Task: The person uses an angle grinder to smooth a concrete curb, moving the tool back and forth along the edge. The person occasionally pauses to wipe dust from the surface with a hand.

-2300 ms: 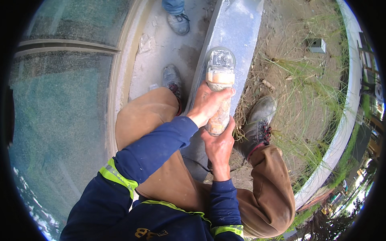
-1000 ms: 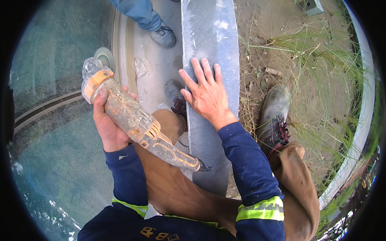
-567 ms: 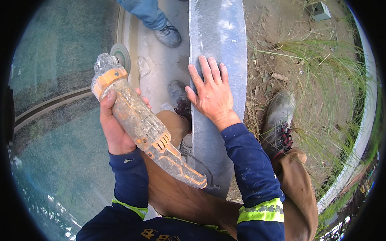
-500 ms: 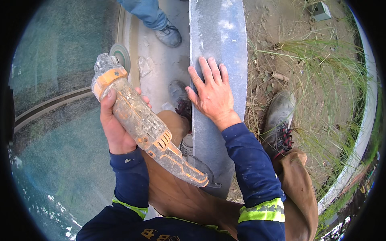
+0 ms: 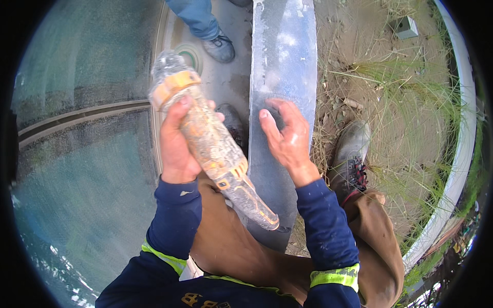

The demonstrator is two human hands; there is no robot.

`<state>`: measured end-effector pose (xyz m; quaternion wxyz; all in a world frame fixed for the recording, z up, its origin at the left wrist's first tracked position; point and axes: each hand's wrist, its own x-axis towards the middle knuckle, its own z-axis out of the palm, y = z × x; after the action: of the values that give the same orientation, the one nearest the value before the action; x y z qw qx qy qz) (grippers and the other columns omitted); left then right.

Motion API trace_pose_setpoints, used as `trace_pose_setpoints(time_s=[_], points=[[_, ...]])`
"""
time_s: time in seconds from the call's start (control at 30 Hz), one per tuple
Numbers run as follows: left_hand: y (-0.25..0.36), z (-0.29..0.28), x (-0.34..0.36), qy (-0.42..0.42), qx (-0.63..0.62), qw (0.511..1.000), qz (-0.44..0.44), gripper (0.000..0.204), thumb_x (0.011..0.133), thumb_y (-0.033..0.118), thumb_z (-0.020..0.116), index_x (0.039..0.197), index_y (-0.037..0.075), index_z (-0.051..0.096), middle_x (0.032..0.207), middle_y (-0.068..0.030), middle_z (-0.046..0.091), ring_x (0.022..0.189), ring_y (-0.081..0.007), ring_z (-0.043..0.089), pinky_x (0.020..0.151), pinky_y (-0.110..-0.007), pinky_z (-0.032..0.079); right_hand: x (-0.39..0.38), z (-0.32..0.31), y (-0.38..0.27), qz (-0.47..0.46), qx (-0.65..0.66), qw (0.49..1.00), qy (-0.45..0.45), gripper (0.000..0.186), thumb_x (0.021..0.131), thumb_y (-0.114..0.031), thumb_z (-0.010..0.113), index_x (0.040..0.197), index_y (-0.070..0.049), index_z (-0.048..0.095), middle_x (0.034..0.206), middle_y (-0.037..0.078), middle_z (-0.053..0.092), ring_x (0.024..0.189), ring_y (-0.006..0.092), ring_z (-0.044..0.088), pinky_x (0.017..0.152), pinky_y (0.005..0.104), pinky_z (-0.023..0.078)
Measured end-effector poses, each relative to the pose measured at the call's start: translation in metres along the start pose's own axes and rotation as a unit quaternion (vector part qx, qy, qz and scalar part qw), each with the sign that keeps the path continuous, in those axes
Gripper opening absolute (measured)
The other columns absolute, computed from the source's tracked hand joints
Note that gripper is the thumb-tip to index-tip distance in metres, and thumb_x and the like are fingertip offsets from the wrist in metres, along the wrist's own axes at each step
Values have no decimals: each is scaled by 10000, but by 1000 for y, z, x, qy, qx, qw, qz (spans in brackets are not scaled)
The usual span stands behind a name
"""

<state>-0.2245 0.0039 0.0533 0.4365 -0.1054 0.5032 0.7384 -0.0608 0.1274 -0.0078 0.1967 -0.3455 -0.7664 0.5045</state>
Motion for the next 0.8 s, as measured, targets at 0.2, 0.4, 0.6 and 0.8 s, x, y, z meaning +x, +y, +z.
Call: trace_pose_setpoints(time_s=[0.2, 0.4, 0.6, 0.8], points=[[-59, 49, -14, -52, -8, 999, 16, 314, 810, 101, 782, 1083, 20, 648, 943, -44, 677, 807, -139, 638, 735, -303, 527, -70, -40, -67, 170, 154, 964, -131, 1047, 825, -540, 816, 1533, 31, 299, 1438, 232, 509, 1327, 273, 498, 1088, 384, 429], [-115, 53, -26, -54, 54, 997, -29, 542, 785, 194, 820, 1155, -72, 527, 980, -154, 689, 832, -206, 686, 733, -355, 575, -124, -41, -75, 284, 76, 954, -50, 1030, 772, -267, 899, 1523, 49, 269, 1337, 197, 557, 1243, 267, 557, 1071, 404, 453], [-138, 51, -23, -93, 106, 989, -39, 598, 774, 228, 822, 1156, -98, 499, 975, -196, 688, 811, -237, 706, 733, -381, 588, -138, -25, -65, 270, 94, 958, 29, 916, 783, -91, 791, 1521, 26, 263, 1290, 183, 575, 1159, 236, 588, 990, 381, 501], [-132, 46, -9, -82, 82, 993, -36, 613, 759, 231, 829, 1161, -96, 501, 1005, -194, 691, 860, -235, 702, 764, -364, 579, -124, -21, -62, 287, 75, 955, 6, 925, 773, -152, 812, 1512, 30, 287, 1294, 182, 581, 1129, 229, 600, 938, 359, 520]])
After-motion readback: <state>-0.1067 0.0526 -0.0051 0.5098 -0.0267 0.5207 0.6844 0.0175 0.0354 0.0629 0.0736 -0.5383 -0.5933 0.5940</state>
